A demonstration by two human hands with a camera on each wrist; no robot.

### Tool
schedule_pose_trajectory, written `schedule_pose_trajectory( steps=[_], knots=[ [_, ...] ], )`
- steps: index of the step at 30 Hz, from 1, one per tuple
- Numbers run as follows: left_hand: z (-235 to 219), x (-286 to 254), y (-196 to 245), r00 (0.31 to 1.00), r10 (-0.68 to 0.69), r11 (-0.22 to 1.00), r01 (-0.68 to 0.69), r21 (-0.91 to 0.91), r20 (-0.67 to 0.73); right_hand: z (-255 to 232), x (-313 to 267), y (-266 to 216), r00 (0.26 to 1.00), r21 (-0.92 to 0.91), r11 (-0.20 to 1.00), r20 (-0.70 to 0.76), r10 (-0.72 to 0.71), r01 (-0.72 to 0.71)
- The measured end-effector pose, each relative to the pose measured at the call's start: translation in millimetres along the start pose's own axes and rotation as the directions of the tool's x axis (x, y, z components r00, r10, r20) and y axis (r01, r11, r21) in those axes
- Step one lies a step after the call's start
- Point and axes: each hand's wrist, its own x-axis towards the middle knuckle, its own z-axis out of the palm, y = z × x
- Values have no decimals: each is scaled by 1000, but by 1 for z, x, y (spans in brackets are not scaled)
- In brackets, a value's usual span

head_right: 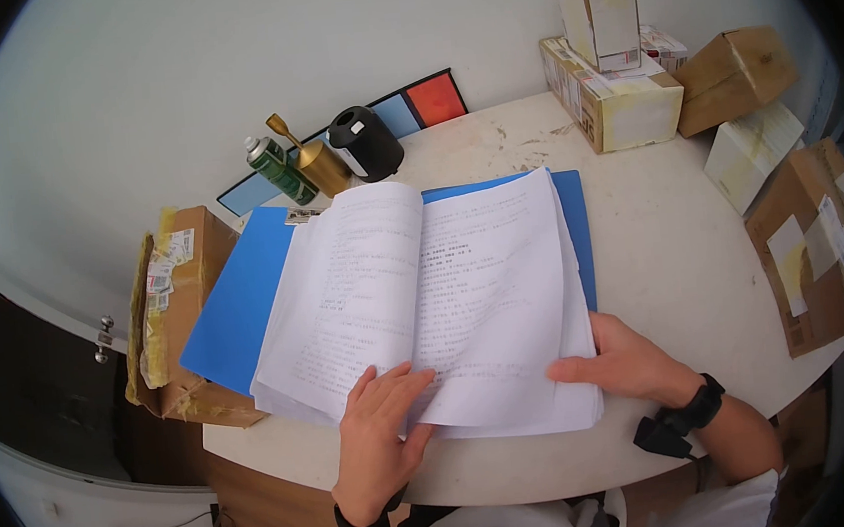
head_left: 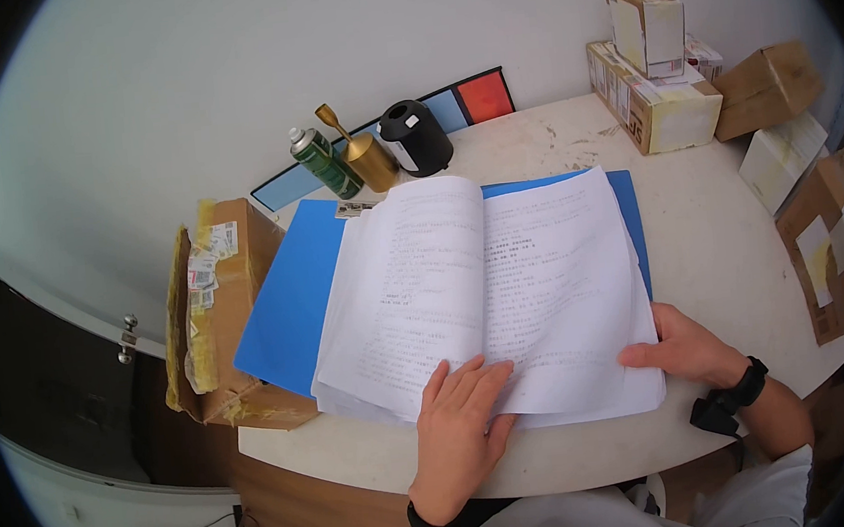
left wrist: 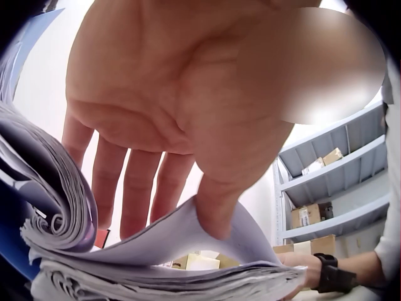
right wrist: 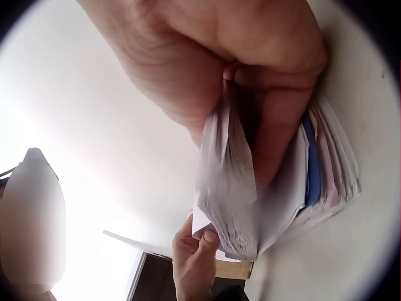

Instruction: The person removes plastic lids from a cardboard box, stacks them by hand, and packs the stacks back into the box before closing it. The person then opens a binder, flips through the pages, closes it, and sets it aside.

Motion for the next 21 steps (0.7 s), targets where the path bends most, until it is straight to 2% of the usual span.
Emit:
schedule_pose_trajectory(
  steps=[2,3,4,5,6,7,8,10,11,12,13,14,15,16,17,19,21],
  knots=[
    [-3,-7,-10,958,-281,929,258,-264,-55,-1,-1,-2,999,53,998,19,28,-29],
    [-9,-6,-4,874,-482,829,434,-353,-57,-5,0,-1,1000,58,998,18,25,-26],
    [-10,-3,-5,877,-478,832,432,-349,-54,-11,1,2,995,30,999,99,-13,10],
    [-10,1,-7,848,-479,869,421,-258,-229,-17,1,5,983,6,999,178,-49,49],
    [-10,4,-9,800,-449,893,421,-163,-398,-21,1,6,983,12,999,173,-52,51],
    [-10,7,-10,734,-392,900,430,-67,-555,-26,2,7,973,13,1000,230,-20,18],
    [-10,7,-10,736,-388,902,427,-65,-554,-28,2,7,958,9,1000,288,12,-15],
    [-6,5,-9,722,-242,895,425,139,-649,-28,4,8,956,32,999,292,4,-13],
    [-7,3,-6,720,-245,894,427,136,-650,-28,4,8,954,53,998,300,0,-16],
    [-10,1,0,873,-167,931,292,217,-457,-26,5,7,953,48,999,304,4,-20],
    [-11,-2,3,969,-76,955,139,263,-237,-25,6,7,956,62,998,292,-9,-9],
    [-8,-2,6,967,-84,954,147,260,-239,-23,6,7,960,76,997,281,-22,0],
    [-3,-1,11,999,-30,988,34,148,-27,-19,5,7,958,71,997,286,-16,-5],
    [0,-1,14,983,55,998,-57,11,176,-13,5,6,977,43,999,211,-25,16],
    [3,0,17,984,52,999,-54,8,171,-10,3,4,990,13,999,133,-38,36],
    [5,2,21,995,-21,998,15,65,93,-4,2,2,994,0,999,98,-45,45],
    [4,2,13,995,-35,999,31,43,93,-1,0,2,997,0,999,62,-54,55]
  ],
)
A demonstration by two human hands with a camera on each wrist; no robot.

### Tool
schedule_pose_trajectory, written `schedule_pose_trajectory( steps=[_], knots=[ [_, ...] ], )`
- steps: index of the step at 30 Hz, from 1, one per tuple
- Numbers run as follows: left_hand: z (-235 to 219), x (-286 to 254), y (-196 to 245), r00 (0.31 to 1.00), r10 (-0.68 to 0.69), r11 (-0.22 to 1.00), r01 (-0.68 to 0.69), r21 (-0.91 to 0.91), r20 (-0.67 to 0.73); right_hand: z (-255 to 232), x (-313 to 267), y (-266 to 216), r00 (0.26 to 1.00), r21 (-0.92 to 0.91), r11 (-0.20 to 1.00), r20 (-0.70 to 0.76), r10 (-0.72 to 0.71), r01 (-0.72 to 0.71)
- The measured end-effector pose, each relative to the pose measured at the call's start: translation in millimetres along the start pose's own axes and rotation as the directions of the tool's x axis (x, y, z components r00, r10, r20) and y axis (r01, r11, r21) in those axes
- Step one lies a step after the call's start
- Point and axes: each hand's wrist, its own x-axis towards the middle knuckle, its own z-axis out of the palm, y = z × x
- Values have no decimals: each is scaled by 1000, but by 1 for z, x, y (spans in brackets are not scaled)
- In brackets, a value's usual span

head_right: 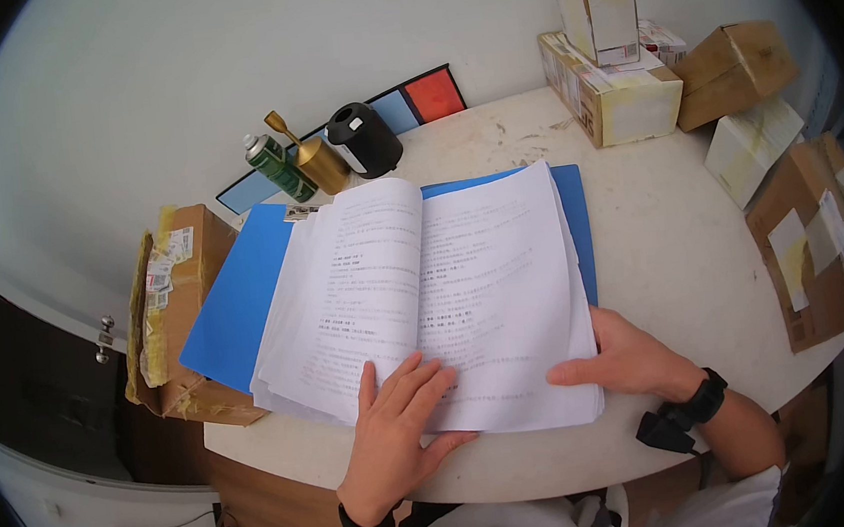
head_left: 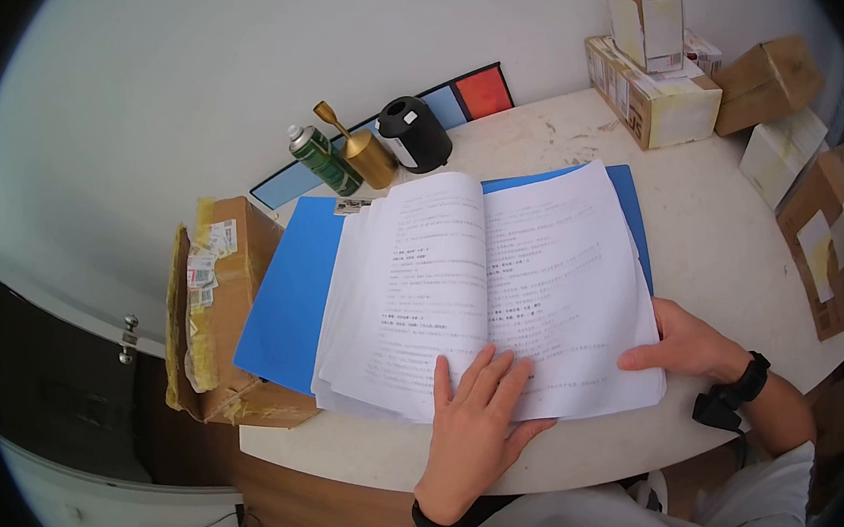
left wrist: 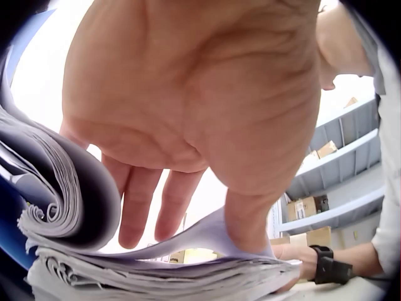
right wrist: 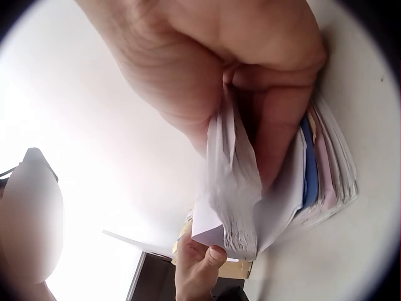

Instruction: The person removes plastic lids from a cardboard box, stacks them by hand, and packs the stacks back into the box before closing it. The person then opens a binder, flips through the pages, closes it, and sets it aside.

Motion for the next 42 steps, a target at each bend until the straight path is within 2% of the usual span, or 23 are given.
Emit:
schedule_pose_trajectory(
  steps=[8,10,11,12,13,14,15,17,18,19,20,21,23,24,27,34,36,42],
  knots=[
    [-5,-1,-15,999,11,1000,-11,-10,44,-3,1,2,1000,-2,1000,3,-2,2],
    [1,-2,-18,979,-162,977,141,-162,-125,-7,2,3,999,-14,1000,36,-9,9],
    [1,1,-18,979,-162,977,141,-163,-124,-9,2,3,997,-25,1000,69,-17,19],
    [-1,7,-18,908,-235,964,171,-205,-348,-13,1,3,998,-23,1000,67,-16,18],
    [-1,11,-18,780,-301,949,188,-253,-548,-17,-1,3,992,-2,1000,129,-7,8],
    [-2,10,-25,737,-320,947,253,-197,-595,-20,-1,3,982,18,1000,190,-2,-1],
    [-2,11,-24,740,-315,949,248,-194,-594,-21,-1,4,983,21,1000,186,-6,2],
    [-5,12,-18,635,-272,917,400,6,-723,-22,1,5,977,58,998,213,13,-26],
    [-7,8,-17,633,-274,916,402,5,-724,-21,2,6,976,57,998,215,14,-27],
    [-9,2,-15,830,-168,948,283,142,-532,-18,4,8,983,50,999,183,-14,5],
    [-10,-2,-13,955,-58,962,131,240,-290,-15,5,9,988,41,999,152,-42,36],
    [-9,-2,-9,954,-65,962,138,235,-293,-11,5,8,987,36,999,156,-36,31],
    [-3,1,-1,993,7,987,12,159,-120,-1,2,3,999,-23,999,18,-38,38],
    [2,1,-5,997,23,992,-14,122,-79,0,2,3,999,-23,999,16,-36,37],
    [-1,2,0,999,-38,989,43,141,-32,2,2,3,998,0,998,-20,-60,60],
    [0,1,-9,999,-16,990,22,143,-42,1,2,5,996,-7,997,-18,-83,83],
    [-3,1,-11,998,-50,994,53,95,-32,1,1,5,997,-17,997,-18,-80,79],
    [-9,0,-20,999,-40,999,41,20,-33,2,2,3,996,-35,996,-19,-83,82]
  ],
)
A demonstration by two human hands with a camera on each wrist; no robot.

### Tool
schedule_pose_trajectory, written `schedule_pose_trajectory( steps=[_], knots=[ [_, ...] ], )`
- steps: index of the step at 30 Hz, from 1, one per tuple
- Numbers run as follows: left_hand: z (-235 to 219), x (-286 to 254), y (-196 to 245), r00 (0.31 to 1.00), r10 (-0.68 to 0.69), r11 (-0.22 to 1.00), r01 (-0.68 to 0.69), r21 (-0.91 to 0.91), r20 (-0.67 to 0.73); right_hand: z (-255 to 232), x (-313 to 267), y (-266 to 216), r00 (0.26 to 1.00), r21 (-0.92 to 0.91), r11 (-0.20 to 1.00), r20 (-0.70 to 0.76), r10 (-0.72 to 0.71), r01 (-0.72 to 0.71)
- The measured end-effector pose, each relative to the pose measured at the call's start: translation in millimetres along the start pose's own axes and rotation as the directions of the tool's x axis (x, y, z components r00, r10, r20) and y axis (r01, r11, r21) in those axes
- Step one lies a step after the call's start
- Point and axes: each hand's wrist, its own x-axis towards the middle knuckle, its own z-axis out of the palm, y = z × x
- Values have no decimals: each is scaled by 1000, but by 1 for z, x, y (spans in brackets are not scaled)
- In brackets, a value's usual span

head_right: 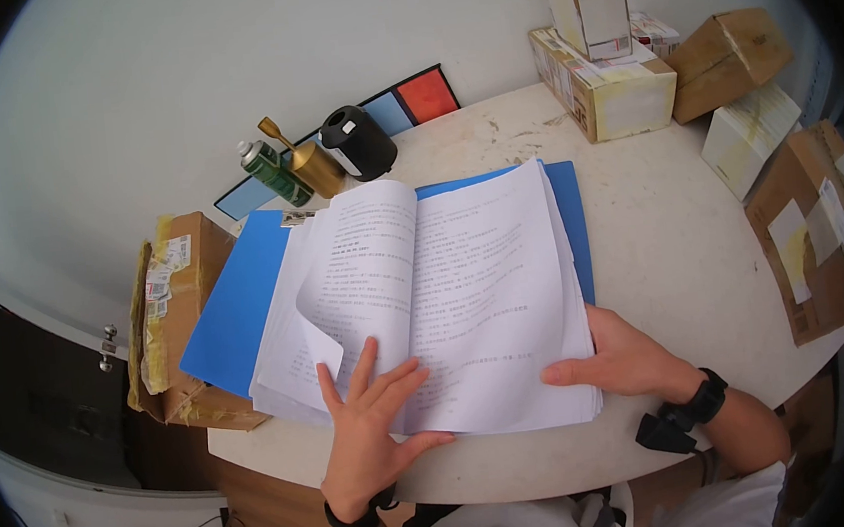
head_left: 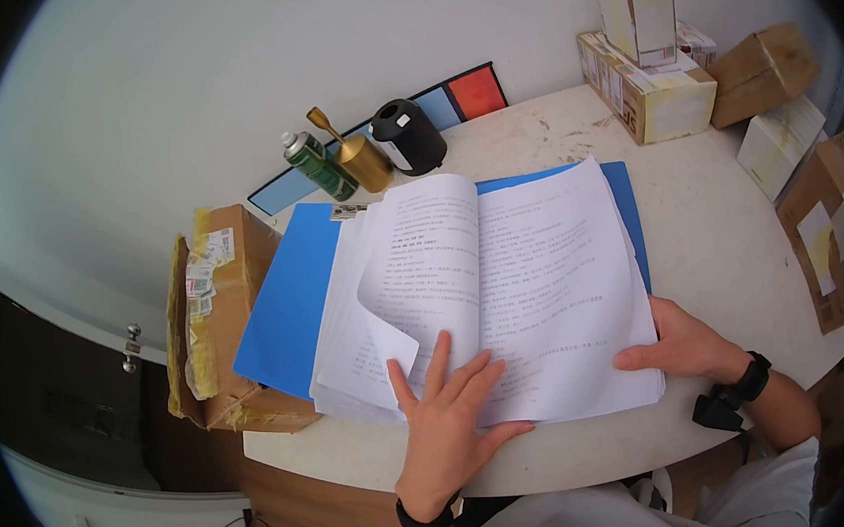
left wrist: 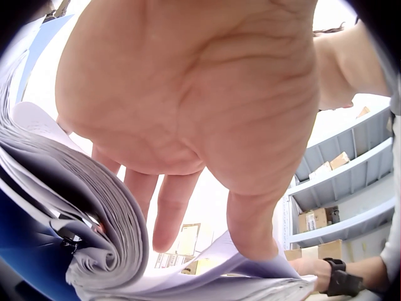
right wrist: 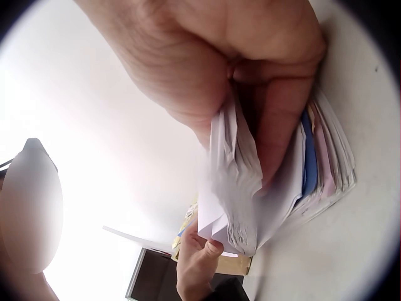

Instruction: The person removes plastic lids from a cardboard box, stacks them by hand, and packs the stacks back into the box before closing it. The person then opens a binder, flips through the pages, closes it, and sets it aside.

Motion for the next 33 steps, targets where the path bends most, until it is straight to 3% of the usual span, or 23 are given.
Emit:
schedule_pose_trajectory(
  steps=[7,9,10,12,13,15,17,19,20,22,23,24,25,26,28,29,30,31,32,33],
  knots=[
    [-2,-1,-8,997,-81,996,81,-30,9,-3,1,3,999,1,999,11,35,-35],
    [0,0,-2,988,-137,990,140,23,-77,-6,0,3,999,1,999,15,36,-36],
    [2,0,-1,988,-136,990,138,23,-76,-10,0,2,996,-6,1000,83,26,-25],
    [7,-1,-1,920,-271,962,270,-44,-282,-18,-1,2,989,-10,1000,144,18,-17],
    [6,-2,-4,922,-268,963,266,-45,-278,-21,-2,3,978,56,995,200,68,-80],
    [-3,-4,-14,786,-500,857,508,-81,-364,-22,-3,4,961,120,982,253,109,-143],
    [-1,-3,-21,758,-495,849,526,-50,-426,-18,-1,1,970,111,986,223,94,-121],
    [2,4,-17,571,-348,848,530,10,-743,-12,1,3,984,81,995,171,49,-64],
    [3,3,-15,571,-351,845,534,11,-742,-8,2,5,993,49,999,121,6,-12],
    [2,0,-3,572,-120,939,330,94,-811,-1,1,2,997,17,1000,72,24,-25],
    [-4,-1,6,571,-126,937,338,92,-812,0,0,1,999,-12,999,18,37,-36],
    [-12,-1,18,827,-54,992,108,64,-559,1,1,1,999,-15,999,25,40,-40],
    [-15,-2,24,963,92,993,-106,-46,-252,1,1,1,998,-1,999,22,52,-52],
    [-12,-2,23,963,89,993,-105,-46,-255,1,0,1,998,13,998,17,62,-62],
    [1,1,16,995,78,996,-81,-33,-63,2,-1,-1,999,-7,999,3,54,-54],
    [4,1,11,994,94,995,-96,-33,-59,1,-2,-1,999,-18,999,-15,44,-44],
    [4,-3,3,985,-79,994,66,-91,-152,-2,-4,2,999,-9,999,-30,40,-40],
    [3,-8,-6,939,-257,961,224,-162,-230,-8,-3,5,999,4,1000,51,17,-17],
    [2,-10,-15,943,-247,964,216,-155,-224,-12,-1,6,991,17,1000,135,-10,8],
    [0,-12,-24,883,-352,934,310,-175,-312,-15,-2,3,991,25,1000,129,-16,13]
  ],
)
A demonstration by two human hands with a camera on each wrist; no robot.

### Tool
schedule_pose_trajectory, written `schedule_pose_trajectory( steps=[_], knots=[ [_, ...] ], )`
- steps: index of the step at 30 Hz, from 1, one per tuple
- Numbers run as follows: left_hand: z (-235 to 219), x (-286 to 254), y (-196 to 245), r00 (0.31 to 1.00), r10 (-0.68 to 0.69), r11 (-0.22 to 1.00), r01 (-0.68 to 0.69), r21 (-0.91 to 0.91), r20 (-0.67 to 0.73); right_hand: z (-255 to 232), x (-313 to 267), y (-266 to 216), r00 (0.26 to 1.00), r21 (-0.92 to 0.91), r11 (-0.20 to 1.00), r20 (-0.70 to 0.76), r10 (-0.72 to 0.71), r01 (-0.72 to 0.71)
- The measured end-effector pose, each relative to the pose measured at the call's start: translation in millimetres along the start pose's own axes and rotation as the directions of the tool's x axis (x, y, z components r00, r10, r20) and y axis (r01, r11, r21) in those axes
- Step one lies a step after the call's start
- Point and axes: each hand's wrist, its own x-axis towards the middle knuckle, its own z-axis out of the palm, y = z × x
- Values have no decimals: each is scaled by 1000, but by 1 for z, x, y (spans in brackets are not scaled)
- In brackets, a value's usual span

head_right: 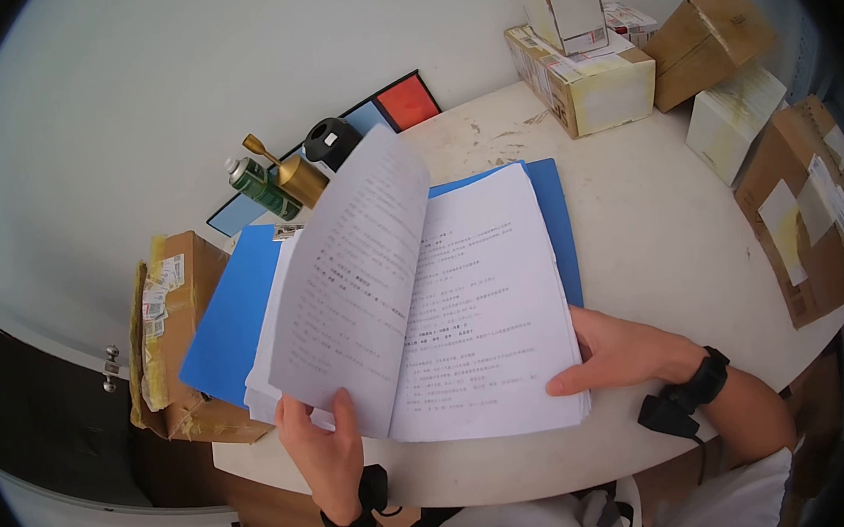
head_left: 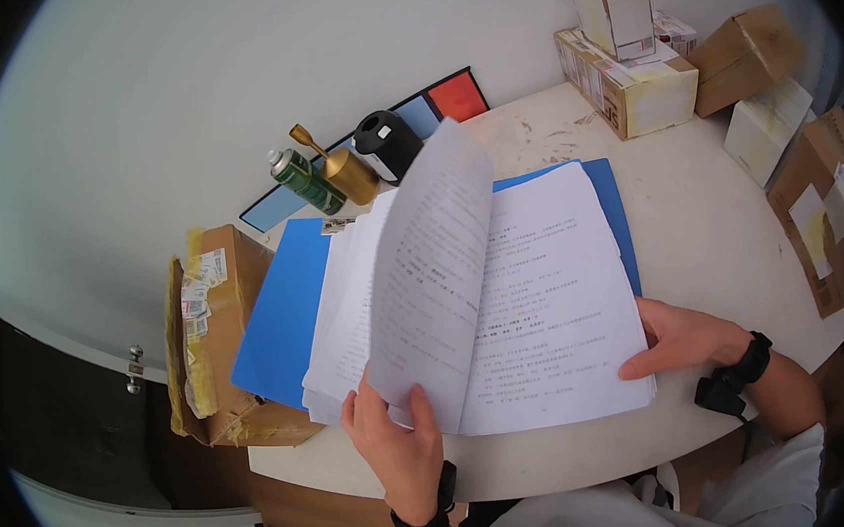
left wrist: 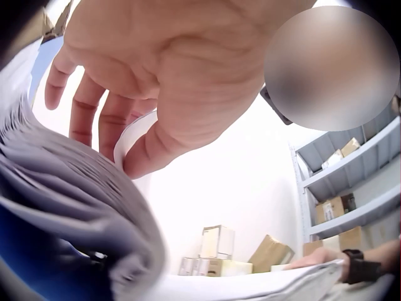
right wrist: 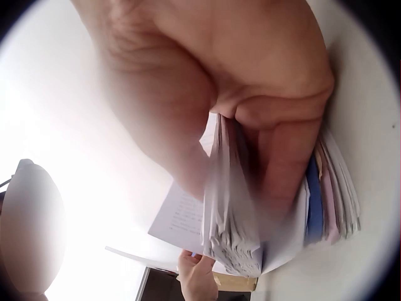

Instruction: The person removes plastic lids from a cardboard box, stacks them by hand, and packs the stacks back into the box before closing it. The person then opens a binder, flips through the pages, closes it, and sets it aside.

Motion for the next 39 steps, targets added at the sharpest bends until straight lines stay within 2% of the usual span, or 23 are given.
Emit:
schedule_pose_trajectory(
  steps=[1,2,4,6,8,9,10,11,12,14,19,22,24,25,26,28,30,32,33,35,36,37,39],
  knots=[
    [-2,2,-4,989,-101,995,102,0,-111,-3,-2,-6,995,41,997,70,68,-71],
    [-2,3,-3,990,-93,996,94,3,-108,-5,-3,-8,981,76,987,142,132,-143],
    [-5,7,1,940,-184,982,189,-10,-288,-7,-2,-3,980,118,983,157,124,-143],
    [-4,6,12,936,-103,984,145,102,-336,-7,0,1,976,152,977,180,125,-153],
    [-4,3,25,943,155,941,-51,334,-294,-4,2,4,987,151,983,139,82,-103],
    [-3,2,27,943,145,943,-41,331,-298,-2,2,4,985,145,983,145,90,-111],
    [-3,0,28,959,280,941,-265,212,-44,2,3,4,996,93,994,74,59,-65],
    [-2,-1,31,883,430,896,-444,34,189,6,3,5,1000,37,999,5,23,-23],
    [2,-3,36,887,423,900,-436,30,185,10,3,6,999,31,999,9,31,-31],
    [10,-6,48,835,417,897,-441,-18,359,15,3,8,993,-17,1000,-118,19,-21],
    [6,1,32,884,354,932,-362,-32,306,14,1,5,994,2,999,-102,36,-36],
    [-1,5,25,912,366,930,-352,-106,186,10,2,6,997,11,999,-68,36,-35],
    [-3,2,19,996,33,995,-25,-94,88,8,0,3,997,14,999,-62,36,-35],
    [-2,1,11,998,62,991,-63,-115,-14,4,-2,-2,998,8,998,4,56,-56],
    [-3,2,11,998,65,991,-66,-115,-10,1,-3,-4,994,0,997,72,78,-78],
    [-6,5,11,959,-191,977,166,-134,-207,-7,-2,-2,986,60,992,128,103,-112],
    [-9,6,4,951,-181,983,168,-71,-251,-9,-2,-1,976,117,982,181,124,-146],
    [-7,6,5,835,-70,997,77,-11,-545,-6,0,1,982,136,981,146,117,-138],
    [-9,1,7,832,-76,996,85,-11,-549,-4,2,2,981,132,981,154,121,-142],
    [-15,-15,20,963,145,989,-146,14,-227,2,4,7,998,20,999,36,48,-48],
    [-13,-14,29,959,277,956,-282,-79,-63,6,4,6,997,12,998,45,55,-56],
    [-7,-9,38,905,417,898,-395,-196,86,11,4,3,998,-9,998,-20,62,-62],
    [4,-2,50,873,466,882,-445,-153,148,15,3,-1,994,-38,997,-87,67,-70]
  ],
)
